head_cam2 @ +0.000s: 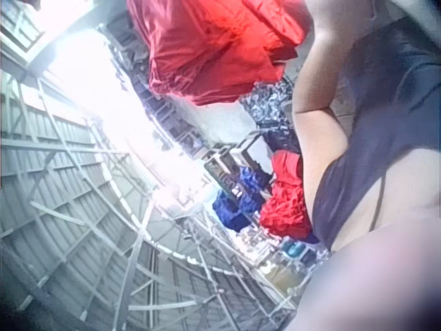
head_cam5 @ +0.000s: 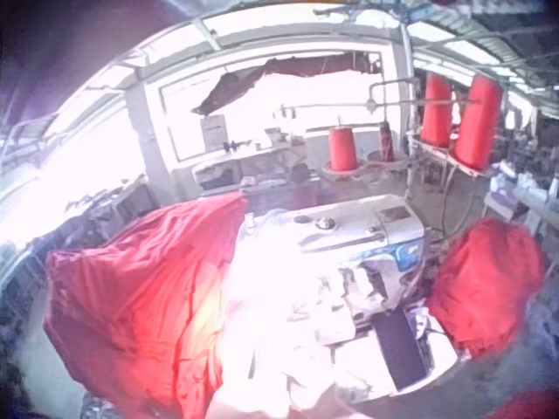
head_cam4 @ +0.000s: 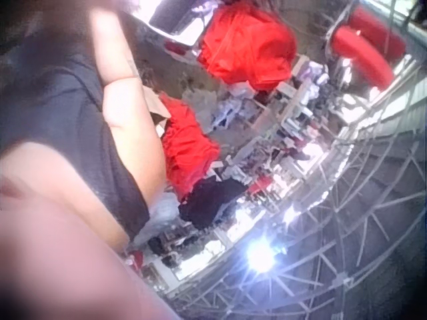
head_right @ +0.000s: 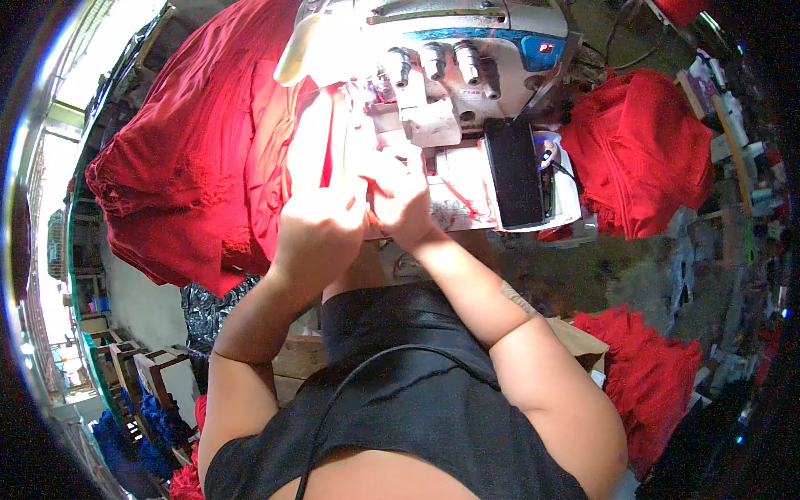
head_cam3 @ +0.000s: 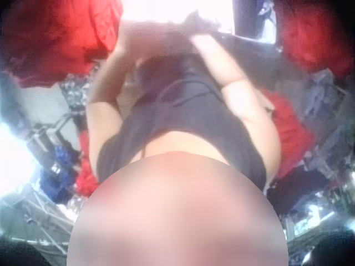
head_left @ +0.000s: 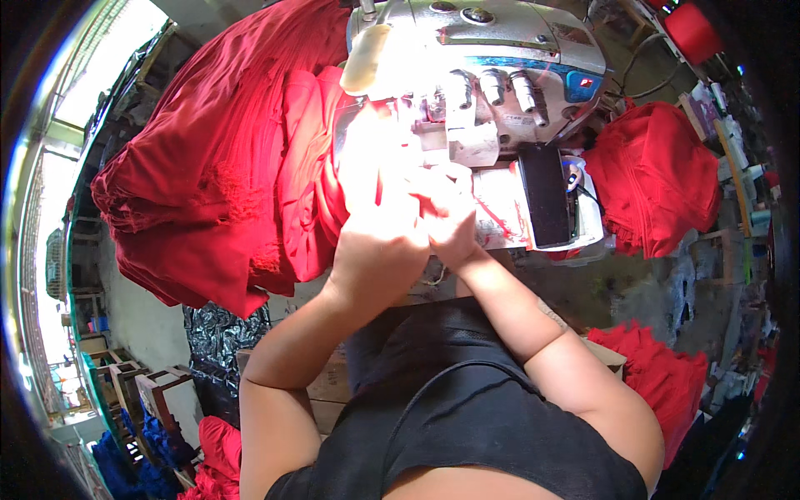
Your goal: The person picks up red fabric pieces from a pile, folds them by hand, and places them into a clear plastic bin. The person then moves to a sewing machine area and continues folding red fabric pieces, placing them on the machine table.
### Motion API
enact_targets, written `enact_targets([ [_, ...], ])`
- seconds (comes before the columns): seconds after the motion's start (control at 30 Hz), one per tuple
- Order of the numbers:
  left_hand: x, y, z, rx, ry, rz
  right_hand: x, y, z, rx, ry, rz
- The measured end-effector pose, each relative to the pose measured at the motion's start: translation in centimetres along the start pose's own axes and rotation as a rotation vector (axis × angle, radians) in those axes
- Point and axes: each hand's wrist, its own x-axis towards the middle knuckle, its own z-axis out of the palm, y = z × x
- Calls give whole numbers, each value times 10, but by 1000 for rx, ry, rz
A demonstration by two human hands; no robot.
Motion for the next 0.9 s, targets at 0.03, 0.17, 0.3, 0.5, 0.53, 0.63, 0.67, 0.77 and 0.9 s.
enact_targets([
  [0.03, 7, -2, 8, 44, 74, 5, -8, 0, 10, -18, 21, 85],
  [0.17, 37, -10, 24, 320, 78, -76, -19, -22, 44, 109, -38, 429],
  [0.3, 57, -21, 31, 367, 154, -46, -21, -31, 57, 339, -70, 423],
  [0.5, 64, -33, 28, 323, 191, -62, -18, -44, 12, 458, -376, 561],
  [0.53, 65, -37, 22, 265, 191, -63, -17, -41, 0, 471, -449, 581],
  [0.63, 61, -67, 17, -18, 370, 7, 17, -20, -32, 33, -122, 167],
  [0.67, 56, -82, 20, -122, 361, 22, 37, -25, -37, 0, -50, 163],
  [0.77, 60, -92, -5, -335, 238, 7, 77, -6, -41, -183, -262, -23],
  [0.9, 64, -91, -20, -382, 215, -56, 99, 16, -16, -311, -322, -436],
])
